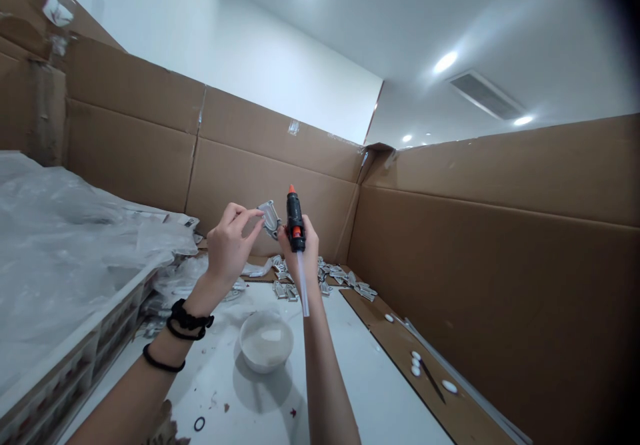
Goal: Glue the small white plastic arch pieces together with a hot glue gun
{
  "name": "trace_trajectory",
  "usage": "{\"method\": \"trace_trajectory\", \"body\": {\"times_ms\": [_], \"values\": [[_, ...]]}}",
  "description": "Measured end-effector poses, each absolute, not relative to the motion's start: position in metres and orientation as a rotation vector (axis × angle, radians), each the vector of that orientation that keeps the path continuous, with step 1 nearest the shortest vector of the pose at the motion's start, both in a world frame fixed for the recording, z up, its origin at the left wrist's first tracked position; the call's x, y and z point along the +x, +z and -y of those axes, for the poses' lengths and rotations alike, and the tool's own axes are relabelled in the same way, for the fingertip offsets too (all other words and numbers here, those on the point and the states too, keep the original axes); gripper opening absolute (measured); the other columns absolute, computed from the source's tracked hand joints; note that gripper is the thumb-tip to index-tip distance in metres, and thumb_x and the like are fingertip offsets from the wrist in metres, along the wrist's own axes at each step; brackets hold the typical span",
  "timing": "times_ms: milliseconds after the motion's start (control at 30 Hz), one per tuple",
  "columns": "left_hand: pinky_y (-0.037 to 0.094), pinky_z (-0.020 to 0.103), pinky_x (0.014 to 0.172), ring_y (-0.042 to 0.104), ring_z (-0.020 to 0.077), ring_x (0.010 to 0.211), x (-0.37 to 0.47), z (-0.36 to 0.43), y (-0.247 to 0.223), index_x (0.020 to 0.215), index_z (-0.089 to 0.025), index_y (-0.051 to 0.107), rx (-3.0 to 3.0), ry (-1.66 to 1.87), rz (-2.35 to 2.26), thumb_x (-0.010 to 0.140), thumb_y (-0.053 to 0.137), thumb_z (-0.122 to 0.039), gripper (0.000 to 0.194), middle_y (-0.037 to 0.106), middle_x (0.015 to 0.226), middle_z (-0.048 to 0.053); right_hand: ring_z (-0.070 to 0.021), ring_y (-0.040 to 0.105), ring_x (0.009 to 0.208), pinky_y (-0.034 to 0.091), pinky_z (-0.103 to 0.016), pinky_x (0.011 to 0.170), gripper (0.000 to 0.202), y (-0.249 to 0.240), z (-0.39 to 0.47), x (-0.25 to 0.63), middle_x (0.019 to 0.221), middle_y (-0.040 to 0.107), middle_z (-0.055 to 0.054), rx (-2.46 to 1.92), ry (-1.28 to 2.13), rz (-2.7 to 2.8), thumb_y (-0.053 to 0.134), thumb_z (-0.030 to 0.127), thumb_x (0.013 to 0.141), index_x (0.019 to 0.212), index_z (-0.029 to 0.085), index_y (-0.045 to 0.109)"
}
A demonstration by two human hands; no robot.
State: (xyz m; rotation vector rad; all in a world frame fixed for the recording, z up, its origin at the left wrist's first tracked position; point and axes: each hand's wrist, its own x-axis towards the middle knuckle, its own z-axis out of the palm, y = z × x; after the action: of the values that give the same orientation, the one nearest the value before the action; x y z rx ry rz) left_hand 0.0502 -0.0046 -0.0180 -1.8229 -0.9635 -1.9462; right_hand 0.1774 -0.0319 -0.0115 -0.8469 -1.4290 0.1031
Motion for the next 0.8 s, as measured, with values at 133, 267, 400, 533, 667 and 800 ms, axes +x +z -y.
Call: {"method": "trace_trajectory", "body": {"times_ms": [133, 267, 400, 533, 667, 800], "values": [[0.034, 0.020, 0.054, 0.044, 0.0074, 0.057, 0.0506, 0.0002, -0.0214, 0.090, -0.021, 0.070, -1.752, -1.964, 0.926, 0.083, 0.057, -0.029, 0.017, 0.050, 0.076, 0.000, -0.0107, 0.037, 0.057, 0.034, -0.021, 0.056, 0.016, -0.0105, 0.0341, 0.1736, 0.062, 0.045, 0.005, -0.866, 0.105, 1.423, 0.052, 0.032, 0.075, 0.073, 0.020, 0.042], [0.036, 0.020, 0.056, 0.046, 0.0078, 0.059, 0.0507, -0.0014, -0.0239, 0.092, -0.022, 0.070, -1.752, -1.948, 0.918, 0.085, 0.054, -0.029, 0.019, 0.051, 0.075, 0.000, -0.0110, 0.037, 0.057, 0.033, -0.021, 0.056, 0.016, -0.0099, 0.0349, 0.1732, 0.062, 0.045, 0.004, -0.875, 0.094, 1.424, 0.052, 0.033, 0.075, 0.073, 0.020, 0.042], [0.036, 0.020, 0.057, 0.048, 0.0080, 0.061, 0.0515, -0.0011, -0.0244, 0.092, -0.021, 0.071, -1.752, -1.951, 0.910, 0.086, 0.054, -0.028, 0.019, 0.053, 0.075, 0.000, -0.0110, 0.037, 0.057, 0.034, -0.021, 0.056, 0.017, -0.0104, 0.0342, 0.1732, 0.063, 0.046, 0.004, -0.863, 0.097, 1.432, 0.053, 0.033, 0.075, 0.074, 0.020, 0.043], [0.036, 0.020, 0.056, 0.047, 0.0081, 0.060, 0.0521, -0.0010, -0.0241, 0.093, -0.022, 0.071, -1.747, -1.957, 0.930, 0.086, 0.053, -0.029, 0.020, 0.053, 0.075, 0.000, -0.0113, 0.039, 0.058, 0.035, -0.022, 0.058, 0.016, -0.0107, 0.0337, 0.1718, 0.064, 0.046, 0.004, -0.856, 0.097, 1.439, 0.052, 0.034, 0.075, 0.074, 0.020, 0.043], [0.036, 0.019, 0.057, 0.047, 0.0080, 0.060, 0.0525, -0.0012, -0.0240, 0.093, -0.022, 0.071, -1.745, -1.983, 0.937, 0.085, 0.053, -0.030, 0.021, 0.053, 0.075, 0.000, -0.0114, 0.039, 0.058, 0.035, -0.022, 0.058, 0.017, -0.0112, 0.0330, 0.1712, 0.063, 0.046, 0.004, -0.856, 0.086, 1.434, 0.052, 0.034, 0.075, 0.073, 0.021, 0.042], [0.035, 0.020, 0.056, 0.046, 0.0077, 0.059, 0.0533, -0.0008, -0.0243, 0.095, -0.022, 0.071, -1.751, -2.015, 0.934, 0.084, 0.055, -0.029, 0.020, 0.052, 0.076, 0.000, -0.0108, 0.038, 0.057, 0.034, -0.021, 0.057, 0.017, -0.0115, 0.0328, 0.1710, 0.063, 0.046, 0.004, -0.851, 0.090, 1.431, 0.053, 0.034, 0.075, 0.074, 0.020, 0.043]]}}
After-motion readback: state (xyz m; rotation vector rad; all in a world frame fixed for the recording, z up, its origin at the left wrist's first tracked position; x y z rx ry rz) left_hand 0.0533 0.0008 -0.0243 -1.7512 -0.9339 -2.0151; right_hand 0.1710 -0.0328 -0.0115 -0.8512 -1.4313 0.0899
